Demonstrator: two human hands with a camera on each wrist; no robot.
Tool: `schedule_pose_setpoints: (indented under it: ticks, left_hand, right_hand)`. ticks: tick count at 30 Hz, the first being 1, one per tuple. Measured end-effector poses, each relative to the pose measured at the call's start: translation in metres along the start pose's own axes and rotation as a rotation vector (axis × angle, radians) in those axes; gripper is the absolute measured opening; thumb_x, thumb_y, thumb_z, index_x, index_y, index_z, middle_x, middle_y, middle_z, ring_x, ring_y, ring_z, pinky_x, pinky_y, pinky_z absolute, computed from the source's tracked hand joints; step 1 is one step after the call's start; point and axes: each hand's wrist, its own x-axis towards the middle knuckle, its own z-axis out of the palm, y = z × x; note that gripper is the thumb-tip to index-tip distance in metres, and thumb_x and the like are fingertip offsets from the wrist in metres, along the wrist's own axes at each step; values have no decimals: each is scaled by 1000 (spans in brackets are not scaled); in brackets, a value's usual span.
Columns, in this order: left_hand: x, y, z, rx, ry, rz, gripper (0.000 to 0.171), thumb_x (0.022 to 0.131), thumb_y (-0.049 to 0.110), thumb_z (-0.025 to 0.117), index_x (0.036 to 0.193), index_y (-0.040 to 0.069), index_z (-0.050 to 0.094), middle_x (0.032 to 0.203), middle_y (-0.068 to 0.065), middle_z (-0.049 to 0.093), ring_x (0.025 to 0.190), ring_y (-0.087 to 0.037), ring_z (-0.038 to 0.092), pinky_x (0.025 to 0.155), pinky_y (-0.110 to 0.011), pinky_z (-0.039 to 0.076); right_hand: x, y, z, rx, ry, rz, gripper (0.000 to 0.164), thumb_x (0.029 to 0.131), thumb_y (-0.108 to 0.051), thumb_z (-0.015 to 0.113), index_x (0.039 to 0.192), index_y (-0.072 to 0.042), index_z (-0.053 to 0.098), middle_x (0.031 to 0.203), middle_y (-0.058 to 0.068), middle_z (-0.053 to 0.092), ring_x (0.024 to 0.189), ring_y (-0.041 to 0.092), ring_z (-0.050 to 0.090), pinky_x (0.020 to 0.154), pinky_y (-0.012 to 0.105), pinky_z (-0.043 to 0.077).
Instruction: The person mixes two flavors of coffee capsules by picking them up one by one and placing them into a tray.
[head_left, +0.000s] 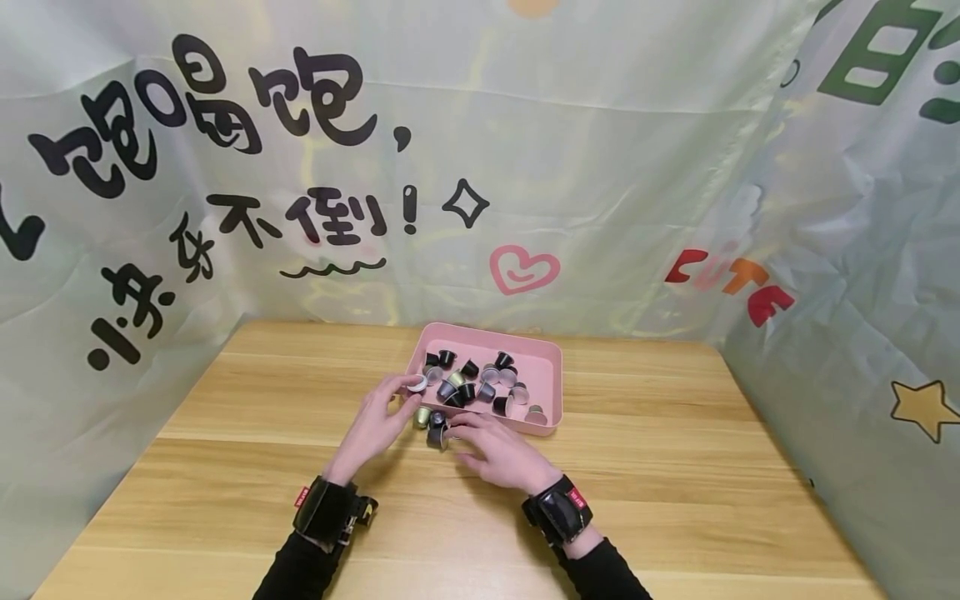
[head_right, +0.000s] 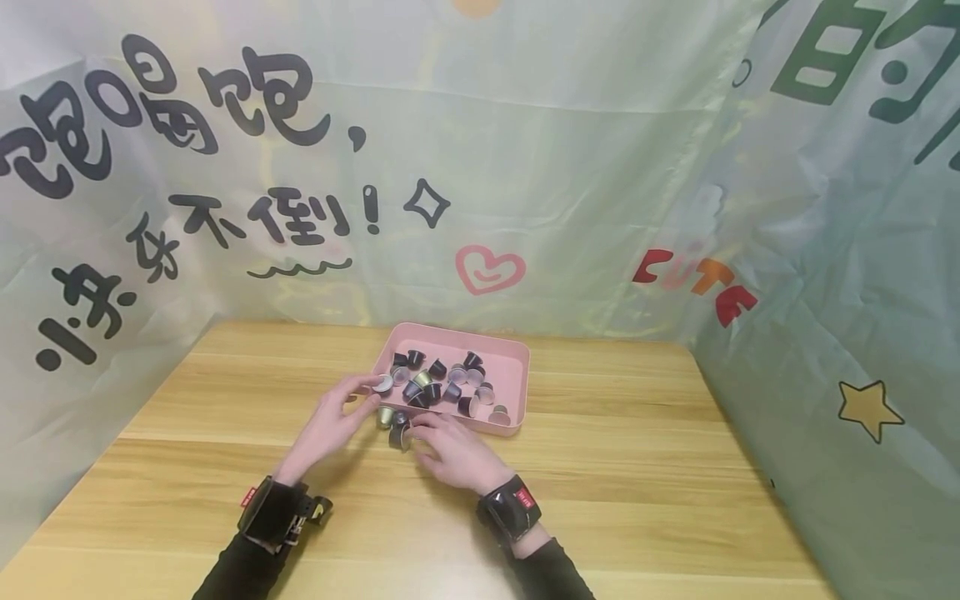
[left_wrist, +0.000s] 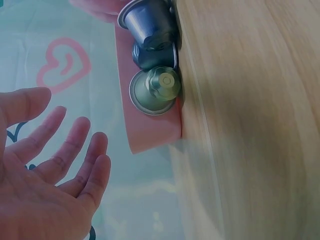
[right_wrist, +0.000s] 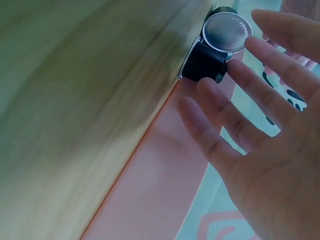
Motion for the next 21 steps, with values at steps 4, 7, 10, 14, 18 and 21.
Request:
schedule_pose_setpoints:
  ticks: [4, 7, 10, 14, 18, 21]
  left_hand:
    - [0, 0, 0, 2, 5, 9, 36, 97, 10, 63, 132, 2, 60, 124, -22, 64, 110, -34, 61, 106, -63, 45]
    - [0, 0, 0, 6, 8, 18, 36, 96, 10, 63, 131, 2, 60, 127, -23, 63, 112, -35, 61, 107, -63, 45]
    - [-1, 0, 0, 17, 10, 26, 36, 97, 11, 64, 131, 3, 61, 130, -21, 63, 113, -35, 62, 106, -61, 45]
    - [-1, -1, 0, 23, 10, 25, 36, 97, 12, 63, 132, 4, 61, 132, -18, 63, 114, -33, 62, 107, -59, 46]
    - [-1, 0, 0, 24, 8, 24, 35, 97, 13, 63, 132, 5, 61, 133, -17, 63, 113, -32, 62, 106, -58, 47]
    - [-1, 1, 0, 20, 4, 21, 35, 97, 12, 63, 132, 5, 61, 132, -18, 63, 112, -31, 62, 105, -58, 48]
  right_hand:
    - [-1, 1, 0, -10, 27, 2, 36, 92, -17, 70, 128, -13, 67, 136, 10, 60, 128, 26, 56, 112, 49, 47]
    - [-2, 1, 0, -23, 40, 0, 37, 91, -17, 71, 128, -12, 67, 131, 9, 61, 122, 24, 57, 108, 45, 50]
    - [-3, 3, -1, -33, 43, 5, 38, 92, -17, 71, 129, -11, 66, 128, 9, 60, 119, 22, 57, 105, 42, 52]
    - [-3, 4, 0, -45, 48, 10, 39, 91, -16, 72, 129, -11, 66, 131, 10, 59, 120, 23, 58, 106, 42, 52]
    - [-3, 5, 0, -61, 57, 12, 39, 90, -14, 73, 129, -10, 67, 132, 9, 59, 120, 23, 58, 107, 43, 52]
    - [-4, 4, -1, -63, 64, 16, 37, 90, -12, 73, 126, -10, 68, 127, 8, 60, 116, 22, 59, 104, 42, 53]
